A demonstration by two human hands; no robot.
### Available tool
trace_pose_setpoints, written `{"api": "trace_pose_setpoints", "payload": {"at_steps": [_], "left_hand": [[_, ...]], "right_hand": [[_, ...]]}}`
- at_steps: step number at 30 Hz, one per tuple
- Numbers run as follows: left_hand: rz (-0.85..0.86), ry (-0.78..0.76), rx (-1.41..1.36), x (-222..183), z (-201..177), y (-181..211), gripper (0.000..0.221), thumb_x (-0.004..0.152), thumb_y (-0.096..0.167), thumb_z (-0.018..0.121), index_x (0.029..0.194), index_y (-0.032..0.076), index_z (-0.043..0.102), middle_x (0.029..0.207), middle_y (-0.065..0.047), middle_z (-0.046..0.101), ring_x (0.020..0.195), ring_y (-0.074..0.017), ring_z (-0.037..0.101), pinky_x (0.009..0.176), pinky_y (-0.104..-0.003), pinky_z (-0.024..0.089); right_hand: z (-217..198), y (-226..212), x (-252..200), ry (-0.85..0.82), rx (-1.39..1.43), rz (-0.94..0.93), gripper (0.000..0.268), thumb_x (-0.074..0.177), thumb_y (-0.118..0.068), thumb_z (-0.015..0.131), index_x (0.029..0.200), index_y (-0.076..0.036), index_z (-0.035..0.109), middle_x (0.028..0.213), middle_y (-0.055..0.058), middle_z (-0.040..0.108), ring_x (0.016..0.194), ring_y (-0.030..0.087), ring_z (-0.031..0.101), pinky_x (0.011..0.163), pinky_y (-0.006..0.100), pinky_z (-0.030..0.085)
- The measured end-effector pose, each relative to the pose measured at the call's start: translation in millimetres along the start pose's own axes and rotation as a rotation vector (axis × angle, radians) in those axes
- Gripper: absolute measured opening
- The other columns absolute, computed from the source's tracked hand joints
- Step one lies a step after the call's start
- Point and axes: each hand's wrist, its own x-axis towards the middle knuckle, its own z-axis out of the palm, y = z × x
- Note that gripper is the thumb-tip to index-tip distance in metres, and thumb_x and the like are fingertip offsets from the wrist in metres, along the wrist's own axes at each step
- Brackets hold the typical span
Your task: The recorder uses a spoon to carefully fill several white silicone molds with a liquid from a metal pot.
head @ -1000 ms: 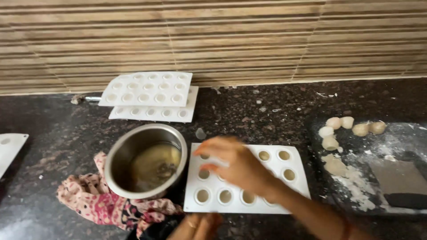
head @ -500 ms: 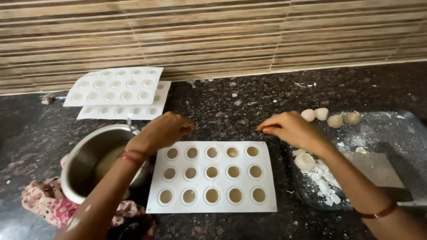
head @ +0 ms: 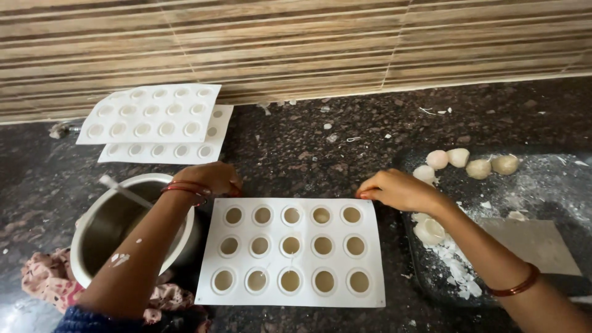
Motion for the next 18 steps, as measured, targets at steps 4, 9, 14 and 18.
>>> {"api": "trace_pose_setpoints", "payload": {"at_steps": [4, 9, 14, 18], "left_hand": [[0.015, -0.033, -0.018, -5, -7, 9, 0.028, 0.083, 0.025, 0.074, 0.11, 0.019, 0.08, 0.106, -0.005, 0.081, 0.099, -0.0239, 0.074, 0.085, -0.04, 0.056], [0.057, -0.06, 0.021, 0, -6, 2, 0.027, 0.08, 0.027, 0.074, 0.104, 0.018, 0.082, 0.096, -0.005, 0.081, 0.092, -0.0257, 0.076, 0.082, -0.04, 0.057], [0.085, -0.07, 0.028, -2, -8, -6, 0.026, 0.077, 0.028, 0.078, 0.1, 0.018, 0.082, 0.093, -0.003, 0.081, 0.092, -0.0233, 0.075, 0.083, -0.039, 0.057], [0.102, -0.044, 0.007, -9, -9, -5, 0.024, 0.074, 0.024, 0.08, 0.096, 0.017, 0.083, 0.091, -0.001, 0.082, 0.092, -0.0209, 0.076, 0.083, -0.037, 0.057]], "right_hand": [[-2, 9, 7, -0.051, 0.024, 0.021, 0.028, 0.093, -0.025, 0.064, 0.114, -0.014, 0.078, 0.109, 0.004, 0.081, 0.103, 0.02, 0.077, 0.089, 0.036, 0.058], [2, 17, 8, -0.094, 0.132, 0.135, 0.027, 0.088, -0.021, 0.073, 0.113, -0.012, 0.079, 0.096, 0.006, 0.084, 0.08, 0.017, 0.075, 0.075, 0.033, 0.061], [1, 19, 7, -0.061, 0.228, 0.1, 0.025, 0.086, -0.021, 0.076, 0.107, -0.009, 0.082, 0.089, 0.006, 0.083, 0.074, 0.014, 0.074, 0.07, 0.03, 0.061], [-2, 16, 6, -0.026, 0.2, 0.112, 0.023, 0.085, -0.02, 0.077, 0.105, -0.009, 0.082, 0.083, 0.006, 0.083, 0.072, 0.013, 0.074, 0.069, 0.03, 0.06]]}}
